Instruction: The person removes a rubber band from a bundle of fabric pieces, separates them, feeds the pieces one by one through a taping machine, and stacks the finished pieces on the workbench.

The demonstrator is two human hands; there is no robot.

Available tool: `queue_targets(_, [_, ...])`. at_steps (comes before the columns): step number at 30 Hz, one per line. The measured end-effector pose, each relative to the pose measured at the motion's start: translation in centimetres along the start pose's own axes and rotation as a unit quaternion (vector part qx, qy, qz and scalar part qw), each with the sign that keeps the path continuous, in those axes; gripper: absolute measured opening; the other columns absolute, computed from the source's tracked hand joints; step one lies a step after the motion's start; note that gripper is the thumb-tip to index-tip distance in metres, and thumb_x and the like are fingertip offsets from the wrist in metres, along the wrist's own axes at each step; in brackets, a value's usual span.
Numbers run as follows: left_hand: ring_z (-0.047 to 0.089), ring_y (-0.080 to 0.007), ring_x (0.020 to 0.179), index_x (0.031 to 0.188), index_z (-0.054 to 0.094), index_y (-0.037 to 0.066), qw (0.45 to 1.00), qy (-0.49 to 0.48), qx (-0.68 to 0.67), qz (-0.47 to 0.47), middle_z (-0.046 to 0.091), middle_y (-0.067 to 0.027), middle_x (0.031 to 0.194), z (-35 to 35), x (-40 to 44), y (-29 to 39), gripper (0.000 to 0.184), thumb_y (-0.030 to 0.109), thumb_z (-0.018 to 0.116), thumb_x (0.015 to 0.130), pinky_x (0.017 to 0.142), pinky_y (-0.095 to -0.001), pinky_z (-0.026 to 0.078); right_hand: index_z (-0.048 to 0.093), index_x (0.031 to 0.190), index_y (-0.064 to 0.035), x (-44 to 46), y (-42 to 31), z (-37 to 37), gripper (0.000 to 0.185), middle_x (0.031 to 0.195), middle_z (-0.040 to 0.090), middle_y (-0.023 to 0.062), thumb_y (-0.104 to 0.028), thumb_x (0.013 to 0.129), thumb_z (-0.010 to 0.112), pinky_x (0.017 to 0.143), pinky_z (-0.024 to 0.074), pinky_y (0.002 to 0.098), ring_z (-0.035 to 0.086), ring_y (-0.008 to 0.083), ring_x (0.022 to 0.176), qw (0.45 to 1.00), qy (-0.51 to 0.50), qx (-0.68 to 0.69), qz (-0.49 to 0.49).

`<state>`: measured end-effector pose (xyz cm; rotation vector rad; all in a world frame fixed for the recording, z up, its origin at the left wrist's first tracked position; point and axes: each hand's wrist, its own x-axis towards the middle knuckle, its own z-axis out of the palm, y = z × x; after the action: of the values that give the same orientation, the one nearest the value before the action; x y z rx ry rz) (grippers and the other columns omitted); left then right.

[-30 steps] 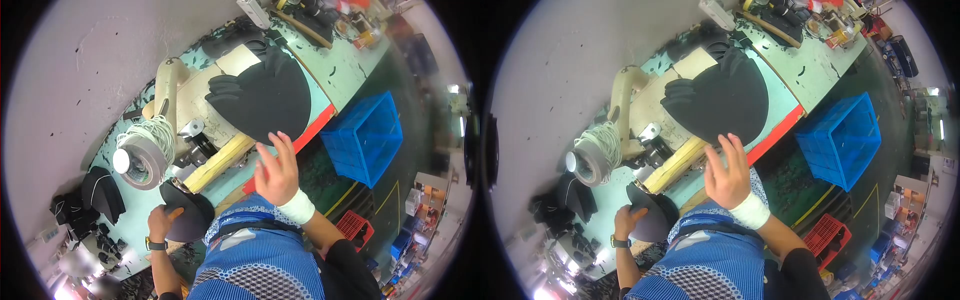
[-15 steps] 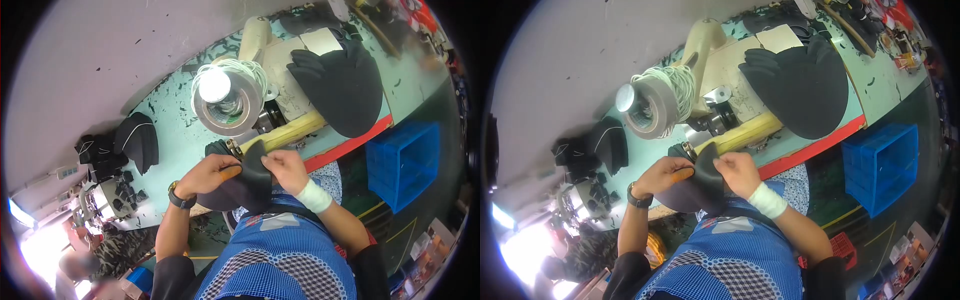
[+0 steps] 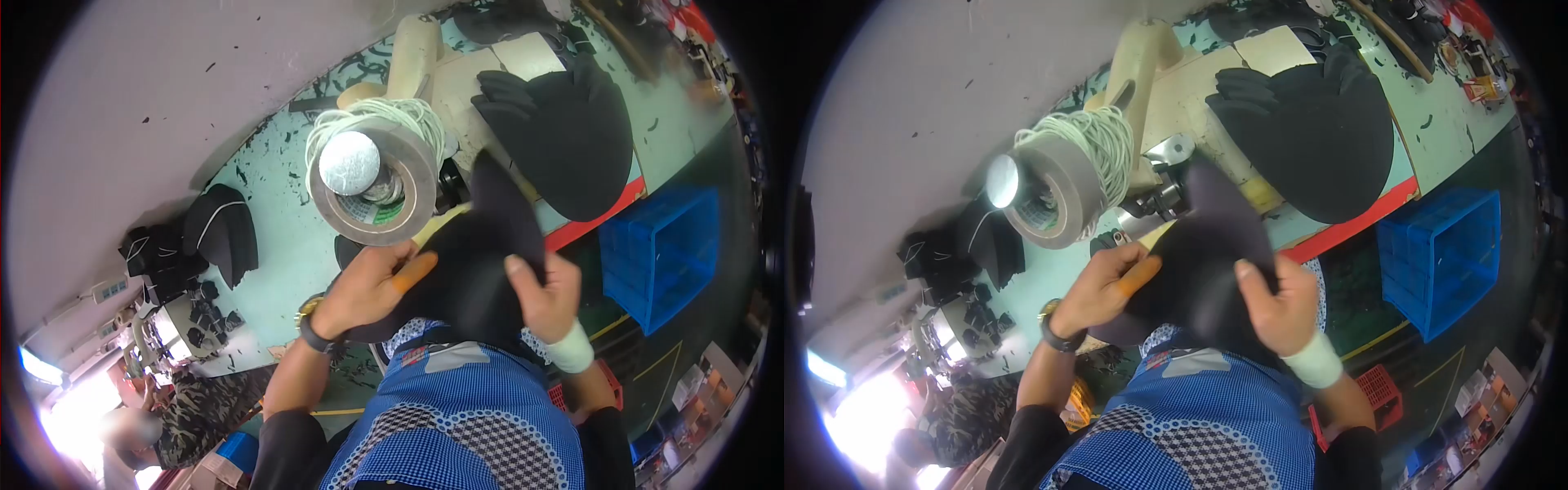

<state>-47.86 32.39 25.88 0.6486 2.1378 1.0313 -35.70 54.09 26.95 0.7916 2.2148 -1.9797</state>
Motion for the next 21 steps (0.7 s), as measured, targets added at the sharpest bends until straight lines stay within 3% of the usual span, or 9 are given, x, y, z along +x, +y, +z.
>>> queue_targets(1, [0.066,-0.0196,0.069,0.095,0.061,-0.003,0.994,-0.07,-0.086,-0.014,0.066,-0.0065,0.074,-0.6,-0.6,-0.1,0.026,0.022,0.056,0.096,0.061,-0.0322,0.05,0.065,0.089,0.0039,0.2,-0.5,-0.5,0.014,0.063,0.06,0.005,-0.009,0.09,0.059,0.054,0.0428,0.026,0.055,0.0079,0.059,0.998,0.047,0.015,-0.025])
queue_targets(2, [0.066,-0.0196,0.069,0.095,0.061,-0.003,0.994,-0.068,-0.087,-0.014,0.066,-0.0065,0.074,-1.0,-0.6,-0.3,0.026,0.022,0.056,0.096,0.061,-0.0322,0.05,0.065,0.089,0.0039,0.4,-0.8,-0.8,0.014,0.063,0.06,0.005,-0.009,0.09,0.059,0.054,0.0428,0.026,0.055,0.0079,0.059,0.999,0.045,0.015,-0.026])
queue_targets(5, [0.065,-0.017,0.06,0.092,0.057,-0.003,0.934,-0.129,-0.25,-0.221,0.065,-0.0101,0.072,-2.3,0.7,-1.1,0.026,0.022,0.053,0.097,0.055,-0.0278,0.052,0.064,0.091,0.0042,1.6,-1.6,-1.2,0.013,0.062,0.06,0.0101,-0.007,0.089,0.059,0.052,0.0432,0.0282,0.057,0.0138,0.053,0.986,0.068,-0.089,-0.12])
queue_targets(9, [0.062,-0.0153,0.053,0.09,0.055,-0.003,0.935,-0.111,-0.196,-0.275,0.064,-0.0121,0.071,-2.4,3.2,-0.1,0.026,0.021,0.05,0.098,0.049,-0.0251,0.052,0.065,0.094,0.0042,3.1,-1.2,0.6,0.013,0.065,0.062,0.0078,-0.006,0.089,0.06,0.057,0.0438,0.025,0.055,0.0078,0.059,0.977,0.029,-0.158,-0.137])
queue_targets(13, [0.062,-0.0169,0.051,0.091,0.055,-0.004,0.926,-0.02,-0.263,-0.272,0.064,-0.0116,0.069,-1.7,2.2,-1.6,0.029,0.023,0.049,0.099,0.047,-0.0269,0.051,0.065,0.093,0.0037,5.1,-1.5,1.6,0.012,0.065,0.062,0.0128,-0.006,0.088,0.06,0.055,0.0447,0.0274,0.059,0.0149,0.056,0.957,0.056,-0.18,-0.222])
queue_targets(18, [0.063,-0.0182,0.052,0.089,0.056,-0.005,0.915,0.005,-0.298,-0.27,0.064,-0.0125,0.067,0.8,2.7,-0.2,0.032,0.024,0.048,0.099,0.047,-0.0271,0.052,0.065,0.093,0.0033,4.1,-4.0,-0.1,0.012,0.068,0.064,0.0159,-0.005,0.087,0.059,0.057,0.0472,0.0308,0.063,0.0219,0.058,0.961,0.079,-0.191,-0.184])
queue_targets(20, [0.064,-0.0189,0.052,0.087,0.057,-0.005,0.919,0.007,-0.289,-0.27,0.064,-0.0136,0.066,0.8,2.7,-0.3,0.033,0.024,0.049,0.098,0.047,-0.0277,0.052,0.066,0.095,0.0033,0.9,-3.6,-1.7,0.013,0.068,0.064,0.0175,-0.005,0.087,0.058,0.057,0.0484,0.0339,0.064,0.0236,0.058,0.968,-0.003,-0.228,-0.105])
queue_targets(21, [0.064,-0.0192,0.052,0.086,0.058,-0.006,0.92,0.003,-0.291,-0.262,0.064,-0.0141,0.066,1.2,3.4,-0.1,0.033,0.024,0.049,0.098,0.047,-0.0279,0.052,0.066,0.096,0.004,-1.4,-3.7,-1.0,0.014,0.07,0.065,0.0181,-0.004,0.088,0.057,0.06,0.0492,0.0333,0.065,0.0236,0.061,0.973,-0.012,-0.202,-0.111])
